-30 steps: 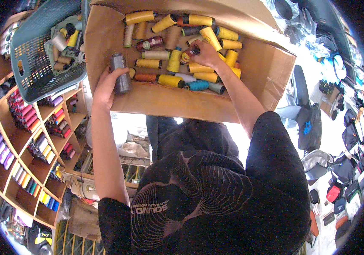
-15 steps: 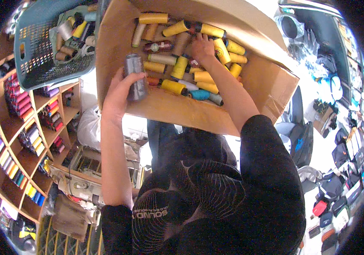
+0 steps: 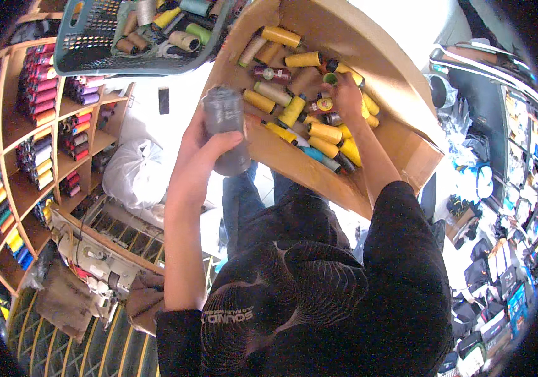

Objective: The person sorts thread spools from a basket and a cardboard box, placing them onto wooden shelves by color. They handle spools individually and in small groups, arranging them in rows on multiple shelf levels.

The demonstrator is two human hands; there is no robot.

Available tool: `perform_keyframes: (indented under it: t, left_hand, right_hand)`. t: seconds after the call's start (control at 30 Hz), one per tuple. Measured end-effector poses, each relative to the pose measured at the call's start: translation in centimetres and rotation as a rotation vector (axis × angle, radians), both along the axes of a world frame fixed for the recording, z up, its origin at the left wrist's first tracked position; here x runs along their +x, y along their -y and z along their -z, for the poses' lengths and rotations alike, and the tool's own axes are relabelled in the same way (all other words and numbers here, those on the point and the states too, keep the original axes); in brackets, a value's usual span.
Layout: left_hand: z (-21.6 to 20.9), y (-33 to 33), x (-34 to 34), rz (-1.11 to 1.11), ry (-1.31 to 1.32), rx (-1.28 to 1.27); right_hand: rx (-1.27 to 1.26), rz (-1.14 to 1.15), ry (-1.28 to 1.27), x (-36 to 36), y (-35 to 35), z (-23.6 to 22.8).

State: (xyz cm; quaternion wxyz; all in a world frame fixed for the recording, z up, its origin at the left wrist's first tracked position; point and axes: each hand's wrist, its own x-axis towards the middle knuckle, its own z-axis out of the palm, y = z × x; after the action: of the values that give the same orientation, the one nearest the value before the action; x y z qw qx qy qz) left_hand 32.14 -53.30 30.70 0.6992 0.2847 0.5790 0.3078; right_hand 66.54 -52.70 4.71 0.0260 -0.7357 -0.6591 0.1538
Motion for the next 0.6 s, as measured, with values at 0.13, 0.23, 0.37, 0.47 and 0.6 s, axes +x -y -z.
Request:
perform_keyframes:
  t: [0.13,0.23,0.37,0.47,0.6]
  left_hand:
    - [-0.8,2.1,-3.5,-0.069,0.141,0.012]
    - [0.8,4.4,-5.6,-0.165,0.326,0.003]
    - [0.4,7.6,-7.9,-0.254,0.471,-0.004]
    - [0.0,9.8,-11.0,-0.352,0.579,0.001]
    - [-0.8,13.8,-17.1,-0.484,0.677,0.12]
  right_hand:
    - [-0.022,0.461,-0.543,2.3,0.0,-7.6]
    - [-0.068,0.645,-0.98,0.1,0.9,-15.5]
    - [-0.023,0.639,-1.138,-4.6,1.9,-22.1]
    - [-0.084,0.504,-1.125,-9.4,2.2,-26.8]
    - [-0.148,0.396,-1.433,-17.8,3.0,-26.9]
